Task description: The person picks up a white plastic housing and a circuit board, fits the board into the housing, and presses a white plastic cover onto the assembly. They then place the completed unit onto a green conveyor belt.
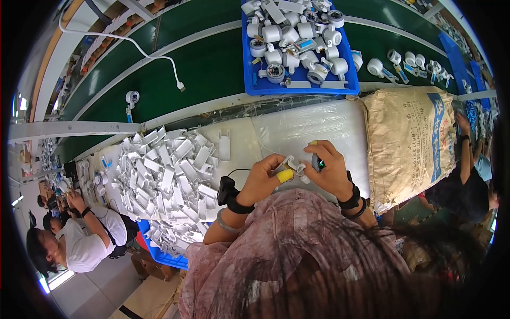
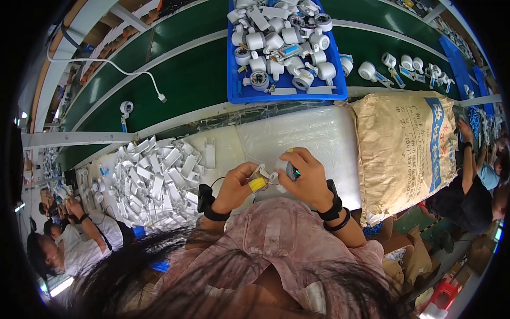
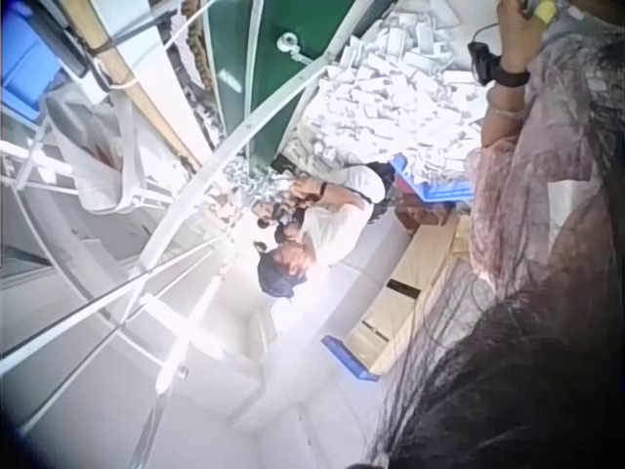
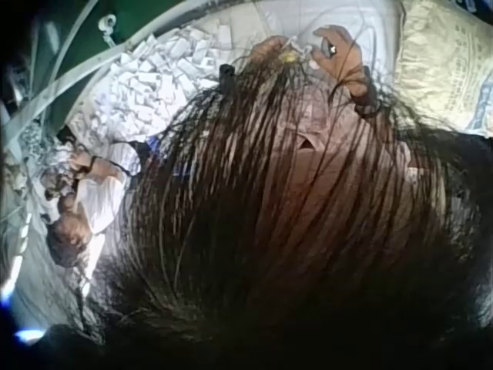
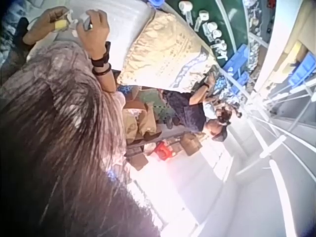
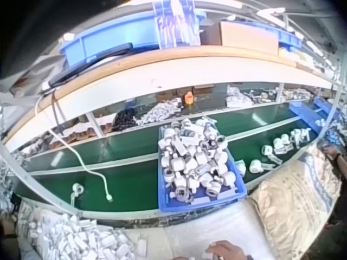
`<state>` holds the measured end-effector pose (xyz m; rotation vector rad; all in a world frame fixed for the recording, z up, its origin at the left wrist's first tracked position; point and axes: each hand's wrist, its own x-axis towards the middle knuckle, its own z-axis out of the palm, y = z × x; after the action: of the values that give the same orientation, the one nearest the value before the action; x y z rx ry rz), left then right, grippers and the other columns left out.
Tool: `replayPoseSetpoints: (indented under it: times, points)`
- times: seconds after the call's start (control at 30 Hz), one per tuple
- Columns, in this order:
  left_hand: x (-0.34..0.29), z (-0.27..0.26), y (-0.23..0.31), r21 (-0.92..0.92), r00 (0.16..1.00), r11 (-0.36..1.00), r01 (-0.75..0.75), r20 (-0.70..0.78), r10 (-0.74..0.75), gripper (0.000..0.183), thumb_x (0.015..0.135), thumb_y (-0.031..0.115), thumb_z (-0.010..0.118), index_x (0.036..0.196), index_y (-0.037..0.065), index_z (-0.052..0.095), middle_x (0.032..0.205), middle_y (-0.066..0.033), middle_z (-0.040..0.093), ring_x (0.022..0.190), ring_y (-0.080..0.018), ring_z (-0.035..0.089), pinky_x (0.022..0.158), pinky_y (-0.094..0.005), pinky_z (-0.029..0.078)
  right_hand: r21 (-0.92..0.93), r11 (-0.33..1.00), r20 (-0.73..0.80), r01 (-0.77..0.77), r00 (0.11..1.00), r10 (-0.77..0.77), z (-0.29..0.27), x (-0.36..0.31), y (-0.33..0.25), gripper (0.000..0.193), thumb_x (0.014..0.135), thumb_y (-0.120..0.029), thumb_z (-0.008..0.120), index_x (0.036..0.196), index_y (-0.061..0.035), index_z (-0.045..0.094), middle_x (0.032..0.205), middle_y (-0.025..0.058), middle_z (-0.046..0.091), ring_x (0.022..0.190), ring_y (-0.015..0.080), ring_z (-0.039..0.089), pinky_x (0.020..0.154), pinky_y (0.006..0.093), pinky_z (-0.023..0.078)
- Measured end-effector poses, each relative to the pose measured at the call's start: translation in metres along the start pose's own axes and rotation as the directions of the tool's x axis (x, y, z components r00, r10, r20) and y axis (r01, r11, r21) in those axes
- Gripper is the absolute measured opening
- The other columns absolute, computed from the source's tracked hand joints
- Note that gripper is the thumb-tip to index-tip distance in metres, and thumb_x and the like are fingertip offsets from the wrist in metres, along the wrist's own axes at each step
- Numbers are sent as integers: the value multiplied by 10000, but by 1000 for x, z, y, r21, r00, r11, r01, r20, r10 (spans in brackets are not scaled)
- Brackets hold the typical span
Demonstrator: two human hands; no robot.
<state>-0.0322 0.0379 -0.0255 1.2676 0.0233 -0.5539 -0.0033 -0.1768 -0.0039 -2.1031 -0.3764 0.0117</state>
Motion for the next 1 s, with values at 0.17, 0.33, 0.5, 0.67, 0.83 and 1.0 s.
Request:
replayPoseSetpoints:
  times: [0.17,0.33,0.5,0.67,0.83,1.0]
  points:
    - [0,0,1,-16,1000,1000,19,3,-19,254,891,-11,623,1138,-24,565,1038,-66,656,918,-120,646,807,-248,520,-4,1000,-10,0,1000,0,0,0,-1,343,716,-71,756,1038,-46,641,1034,172,620,916,330,648,741,359,526]
    - [-1,1,3,-20,999,999,42,-1,-42,262,886,-20,623,1141,-24,565,1037,-65,653,926,-120,643,811,-249,520,-44,996,-54,80,995,-82,1,0,2,322,723,-124,768,1019,-62,656,1007,151,621,789,284,653,647,322,529]
    - [0,3,6,-7,1000,1000,8,2,-8,259,885,-18,626,1138,-23,569,1019,-59,651,910,-117,640,804,-250,518,-12,1000,-18,27,999,-28,0,-1,0,334,717,-101,765,1027,-54,650,1020,158,618,843,302,649,693,337,525]
    - [0,1,6,10,1000,1000,10,12,-10,263,885,-12,631,1140,-24,570,1021,-59,652,913,-116,641,802,-247,516,-22,998,-33,54,998,-55,1,0,2,320,724,-123,765,1019,-62,657,1002,147,618,768,278,647,637,323,523]
    - [1,0,5,15,1000,1000,14,11,-14,264,888,-1,636,1143,-25,570,1024,-61,655,907,-117,643,796,-243,516,-29,997,-41,68,997,-69,2,0,3,322,725,-128,764,1022,-66,656,1004,145,618,765,279,646,636,325,523]
    - [2,0,5,36,998,998,55,-3,-55,242,897,9,629,1132,-22,576,1007,-59,662,898,-115,645,784,-244,517,-34,998,-39,58,997,-59,3,1,5,318,730,-130,761,1023,-68,656,1007,146,617,765,281,646,636,326,523]
